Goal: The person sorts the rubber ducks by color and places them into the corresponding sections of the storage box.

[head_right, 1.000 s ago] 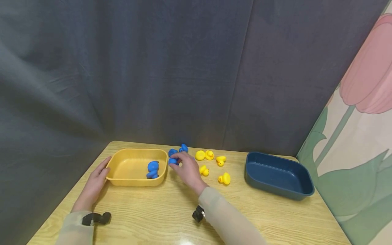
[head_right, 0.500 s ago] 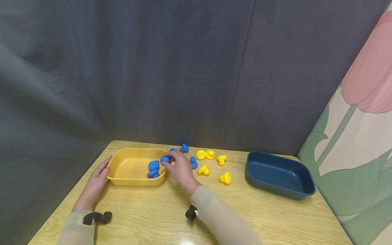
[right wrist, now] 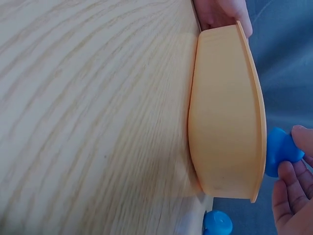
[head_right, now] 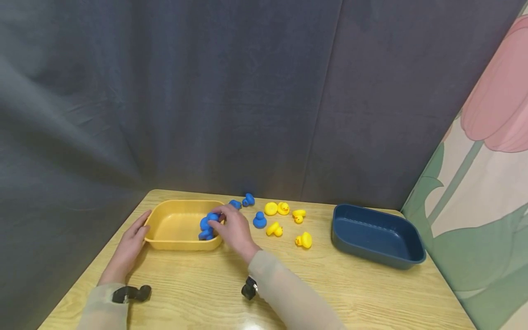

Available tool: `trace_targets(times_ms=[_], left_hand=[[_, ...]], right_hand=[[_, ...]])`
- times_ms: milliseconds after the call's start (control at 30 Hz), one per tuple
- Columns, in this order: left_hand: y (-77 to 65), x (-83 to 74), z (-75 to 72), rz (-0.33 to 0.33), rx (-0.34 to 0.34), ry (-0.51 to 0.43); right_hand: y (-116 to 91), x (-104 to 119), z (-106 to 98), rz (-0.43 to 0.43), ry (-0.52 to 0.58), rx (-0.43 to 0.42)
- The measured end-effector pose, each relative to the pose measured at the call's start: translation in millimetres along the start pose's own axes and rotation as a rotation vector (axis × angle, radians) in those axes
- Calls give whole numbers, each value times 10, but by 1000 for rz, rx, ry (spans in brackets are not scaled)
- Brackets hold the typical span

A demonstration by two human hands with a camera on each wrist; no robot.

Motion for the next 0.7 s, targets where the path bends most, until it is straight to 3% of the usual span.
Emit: trace_targets(times_ms=[300,700], left_hand=[[-6,-5,7,-2,1,9],[-8,-18,-1,-5,-9,17]], right_hand=[[-18,-73,6,37,59,24],[-8,-223,-238,65,-1,-29]])
Point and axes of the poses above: each hand's wrist, its own y-axis towards the middle knuckle, its own z-axis out of the palm, x = y × z, the point moved 7 cm from there along y, towards the middle knuckle, and after that the axes turned 7 degrees about y, right-handed, at the moved point
